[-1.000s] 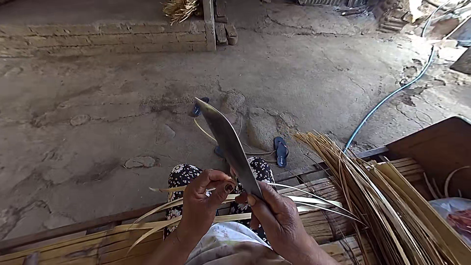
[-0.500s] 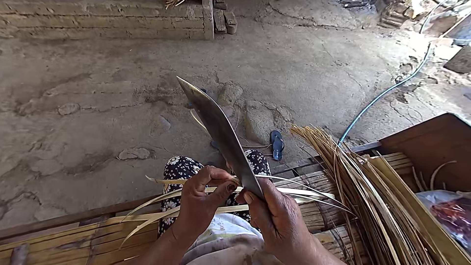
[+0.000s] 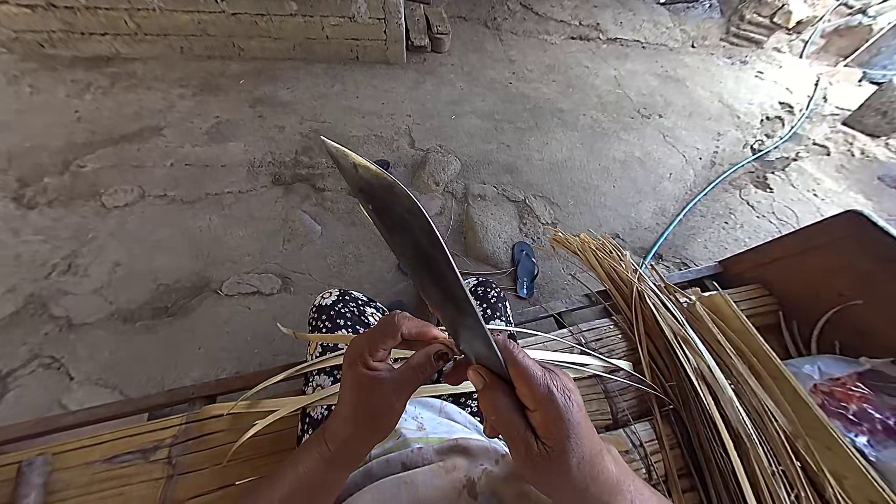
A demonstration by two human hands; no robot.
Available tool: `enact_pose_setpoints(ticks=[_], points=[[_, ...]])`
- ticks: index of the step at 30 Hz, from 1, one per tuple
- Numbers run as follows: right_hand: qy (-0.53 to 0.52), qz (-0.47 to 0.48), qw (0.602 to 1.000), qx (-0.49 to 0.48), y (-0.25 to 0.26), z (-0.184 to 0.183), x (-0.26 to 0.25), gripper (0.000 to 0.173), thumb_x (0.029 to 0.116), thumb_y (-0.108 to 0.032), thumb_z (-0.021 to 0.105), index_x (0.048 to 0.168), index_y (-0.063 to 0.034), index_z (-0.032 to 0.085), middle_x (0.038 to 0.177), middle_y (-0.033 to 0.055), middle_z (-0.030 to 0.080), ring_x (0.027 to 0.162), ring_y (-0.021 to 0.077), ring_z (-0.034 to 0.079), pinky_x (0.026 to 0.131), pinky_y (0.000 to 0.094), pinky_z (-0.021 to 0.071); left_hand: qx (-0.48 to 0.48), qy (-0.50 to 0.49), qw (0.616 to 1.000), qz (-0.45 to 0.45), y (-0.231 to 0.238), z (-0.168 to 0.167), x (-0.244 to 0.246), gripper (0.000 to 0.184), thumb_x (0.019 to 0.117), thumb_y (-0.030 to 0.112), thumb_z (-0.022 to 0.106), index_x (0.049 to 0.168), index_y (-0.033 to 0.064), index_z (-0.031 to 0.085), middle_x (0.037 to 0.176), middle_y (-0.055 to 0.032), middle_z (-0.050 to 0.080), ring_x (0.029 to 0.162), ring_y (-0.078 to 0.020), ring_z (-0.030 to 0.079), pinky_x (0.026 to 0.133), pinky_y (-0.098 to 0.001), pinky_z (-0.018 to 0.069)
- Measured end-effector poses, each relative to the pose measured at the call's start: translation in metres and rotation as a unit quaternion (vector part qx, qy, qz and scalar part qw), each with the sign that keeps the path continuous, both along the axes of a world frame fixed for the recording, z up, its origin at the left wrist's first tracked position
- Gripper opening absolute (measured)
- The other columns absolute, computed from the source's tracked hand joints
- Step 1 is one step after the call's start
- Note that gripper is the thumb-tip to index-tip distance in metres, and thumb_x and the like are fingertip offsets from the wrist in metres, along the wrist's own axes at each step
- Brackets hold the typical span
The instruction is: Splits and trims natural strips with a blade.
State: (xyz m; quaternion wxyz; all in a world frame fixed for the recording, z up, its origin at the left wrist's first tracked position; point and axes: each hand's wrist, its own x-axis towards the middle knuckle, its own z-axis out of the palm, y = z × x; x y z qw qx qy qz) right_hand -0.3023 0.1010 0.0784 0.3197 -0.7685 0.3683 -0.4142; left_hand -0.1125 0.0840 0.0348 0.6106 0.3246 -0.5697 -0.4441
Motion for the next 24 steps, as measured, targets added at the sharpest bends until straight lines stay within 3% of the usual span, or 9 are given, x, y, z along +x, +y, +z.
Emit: enact_pose_setpoints(ticks=[24], points=[[0.01, -0.016, 0.999, 0.03, 0.0017, 0.0079, -0.0021, 0.018, 0.1077, -0.017, 0.047, 0.112, -0.004, 0.059, 0.085, -0.0004, 0.069, 0.06, -0.003, 0.058, 0.053, 0.0124, 0.0503, -0.009, -0.004, 1.0, -0.003, -0.0024, 0.0013, -0.0032, 0.012, 0.0932, 0.02, 0.075, 0.102, 0.0122, 0.074, 0.098, 0.0041, 0.073, 0.093, -0.005, 0.07, 0.086, -0.0214, 0.0599]])
